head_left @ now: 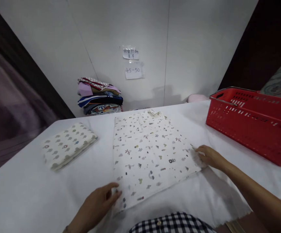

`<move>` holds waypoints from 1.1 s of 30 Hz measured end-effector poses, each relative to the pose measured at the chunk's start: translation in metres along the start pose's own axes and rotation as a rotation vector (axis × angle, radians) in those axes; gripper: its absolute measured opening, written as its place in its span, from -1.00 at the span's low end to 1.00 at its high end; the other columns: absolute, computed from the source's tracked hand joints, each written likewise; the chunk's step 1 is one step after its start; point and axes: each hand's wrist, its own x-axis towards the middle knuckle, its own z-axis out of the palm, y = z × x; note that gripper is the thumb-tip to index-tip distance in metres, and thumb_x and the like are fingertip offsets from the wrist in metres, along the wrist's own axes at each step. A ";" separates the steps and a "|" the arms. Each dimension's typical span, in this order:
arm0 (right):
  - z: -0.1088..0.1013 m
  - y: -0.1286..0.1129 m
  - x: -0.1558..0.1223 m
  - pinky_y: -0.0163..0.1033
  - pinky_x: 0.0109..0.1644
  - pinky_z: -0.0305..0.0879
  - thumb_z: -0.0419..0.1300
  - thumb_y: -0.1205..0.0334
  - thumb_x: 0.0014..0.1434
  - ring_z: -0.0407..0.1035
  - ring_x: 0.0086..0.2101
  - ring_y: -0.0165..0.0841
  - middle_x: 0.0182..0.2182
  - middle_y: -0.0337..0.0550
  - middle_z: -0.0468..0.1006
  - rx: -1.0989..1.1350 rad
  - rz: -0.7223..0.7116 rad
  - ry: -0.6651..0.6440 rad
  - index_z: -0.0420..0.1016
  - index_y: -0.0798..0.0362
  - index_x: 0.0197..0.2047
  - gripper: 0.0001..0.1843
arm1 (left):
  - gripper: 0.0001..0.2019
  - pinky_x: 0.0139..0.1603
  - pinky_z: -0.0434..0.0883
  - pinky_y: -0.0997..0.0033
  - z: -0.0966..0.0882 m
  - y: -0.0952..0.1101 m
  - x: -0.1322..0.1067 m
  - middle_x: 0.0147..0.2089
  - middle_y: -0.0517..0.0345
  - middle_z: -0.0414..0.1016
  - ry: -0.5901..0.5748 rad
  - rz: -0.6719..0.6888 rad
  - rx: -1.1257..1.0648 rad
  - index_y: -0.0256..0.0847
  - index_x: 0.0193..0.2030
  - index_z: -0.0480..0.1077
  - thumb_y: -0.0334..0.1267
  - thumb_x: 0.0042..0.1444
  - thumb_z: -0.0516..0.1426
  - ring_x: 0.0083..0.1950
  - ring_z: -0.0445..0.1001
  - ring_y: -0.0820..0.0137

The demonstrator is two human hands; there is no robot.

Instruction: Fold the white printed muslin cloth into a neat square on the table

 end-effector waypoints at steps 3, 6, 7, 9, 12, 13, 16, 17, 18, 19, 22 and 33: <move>0.000 -0.018 0.047 -0.26 -0.10 0.26 0.03 0.21 0.11 0.38 -0.16 -0.26 -0.14 -0.09 0.51 -0.067 -0.060 0.033 0.52 0.01 -0.15 -0.70 | -0.62 -0.32 0.35 0.41 0.001 0.008 0.033 -0.33 0.18 0.47 0.224 0.101 0.015 -0.13 -0.11 0.41 0.00 0.16 -0.09 -0.34 0.44 0.38; 0.010 -0.039 0.104 -0.33 -0.02 0.20 -0.03 0.28 0.15 0.34 -0.06 -0.31 -0.08 -0.12 0.50 -0.146 0.039 0.027 0.50 0.05 -0.12 -0.67 | -0.70 -0.11 0.40 0.31 0.021 0.008 0.072 -0.10 0.08 0.45 0.479 0.358 0.077 -0.16 -0.13 0.40 -0.09 0.15 -0.04 -0.10 0.43 0.32; 0.014 -0.045 0.122 -0.33 -0.01 0.18 -0.03 0.29 0.15 0.33 -0.04 -0.31 -0.05 -0.11 0.48 -0.160 0.060 0.022 0.49 0.06 -0.10 -0.66 | -0.72 -0.05 0.39 0.25 0.029 0.006 0.083 -0.06 0.03 0.44 0.551 0.433 0.117 -0.17 -0.12 0.40 -0.11 0.14 -0.01 -0.03 0.41 0.27; 0.021 -0.053 0.155 -0.31 -0.02 0.18 -0.02 0.27 0.15 0.33 -0.05 -0.28 -0.05 -0.07 0.48 -0.183 0.105 0.011 0.48 0.08 -0.10 -0.67 | -0.72 0.00 0.38 0.17 0.044 0.002 0.100 -0.02 -0.02 0.43 0.623 0.531 0.198 -0.20 -0.09 0.39 -0.15 0.12 0.03 0.02 0.39 0.22; 0.031 -0.059 0.191 -0.27 -0.11 0.22 0.05 0.18 0.12 0.35 -0.09 -0.20 -0.09 0.05 0.49 -0.208 0.181 -0.020 0.49 0.14 -0.14 -0.68 | -0.71 0.00 0.38 0.15 0.057 -0.004 0.109 0.01 -0.03 0.41 0.622 0.560 0.271 -0.19 -0.04 0.37 -0.18 0.13 0.03 0.04 0.37 0.22; 0.033 -0.059 0.199 -0.26 -0.14 0.23 0.09 0.15 0.10 0.36 -0.10 -0.18 -0.11 0.08 0.49 -0.212 0.204 -0.035 0.49 0.15 -0.15 -0.68 | -0.71 0.01 0.37 0.15 0.058 -0.005 0.109 0.02 -0.02 0.40 0.623 0.556 0.281 -0.19 -0.03 0.36 -0.18 0.14 0.03 0.05 0.37 0.21; 0.035 -0.058 0.216 -0.28 -0.21 0.25 0.19 0.11 0.01 0.38 -0.16 -0.17 -0.16 0.08 0.50 -0.204 0.261 -0.081 0.48 0.15 -0.18 -0.65 | -0.69 0.01 0.37 0.15 0.059 -0.008 0.107 0.04 -0.02 0.39 0.637 0.552 0.290 -0.19 -0.01 0.35 -0.17 0.14 0.04 0.06 0.35 0.21; 0.035 -0.057 0.220 -0.29 -0.24 0.25 0.22 0.11 -0.02 0.39 -0.18 -0.18 -0.18 0.07 0.51 -0.194 0.278 -0.094 0.48 0.16 -0.18 -0.64 | -0.69 0.01 0.37 0.15 0.059 -0.008 0.106 0.03 -0.03 0.39 0.644 0.554 0.286 -0.20 -0.01 0.36 -0.17 0.13 0.04 0.06 0.36 0.21; 0.034 -0.056 0.223 -0.30 -0.27 0.25 0.25 0.11 -0.05 0.40 -0.21 -0.19 -0.21 0.07 0.51 -0.182 0.296 -0.108 0.48 0.17 -0.19 -0.63 | -0.69 0.01 0.37 0.15 0.059 -0.009 0.107 0.03 -0.02 0.40 0.648 0.557 0.282 -0.20 -0.01 0.36 -0.17 0.13 0.04 0.05 0.36 0.21; 0.033 -0.055 0.226 -0.31 -0.31 0.25 0.27 0.10 -0.06 0.40 -0.25 -0.21 -0.24 0.06 0.51 -0.166 0.313 -0.121 0.48 0.19 -0.20 -0.62 | -0.69 0.01 0.37 0.15 0.059 -0.009 0.107 0.02 -0.02 0.40 0.652 0.560 0.279 -0.20 -0.02 0.36 -0.17 0.13 0.04 0.05 0.36 0.21; 0.030 -0.052 0.231 -0.32 -0.43 0.22 0.26 0.05 -0.05 0.39 -0.42 -0.29 -0.39 0.01 0.51 -0.100 0.359 -0.161 0.49 0.21 -0.27 -0.62 | -0.69 0.01 0.37 0.14 0.060 -0.010 0.109 0.02 -0.03 0.40 0.666 0.565 0.277 -0.20 -0.02 0.37 -0.16 0.13 0.05 0.04 0.36 0.21; 0.029 -0.040 0.223 -0.37 -0.26 0.21 0.15 0.19 0.04 0.37 -0.18 -0.28 -0.20 -0.02 0.51 -0.057 0.329 0.044 0.48 0.14 -0.17 -0.71 | -0.72 0.00 0.40 0.14 0.061 -0.016 0.108 0.04 -0.02 0.38 0.665 0.569 0.217 -0.18 -0.02 0.36 -0.20 0.14 0.04 0.04 0.36 0.23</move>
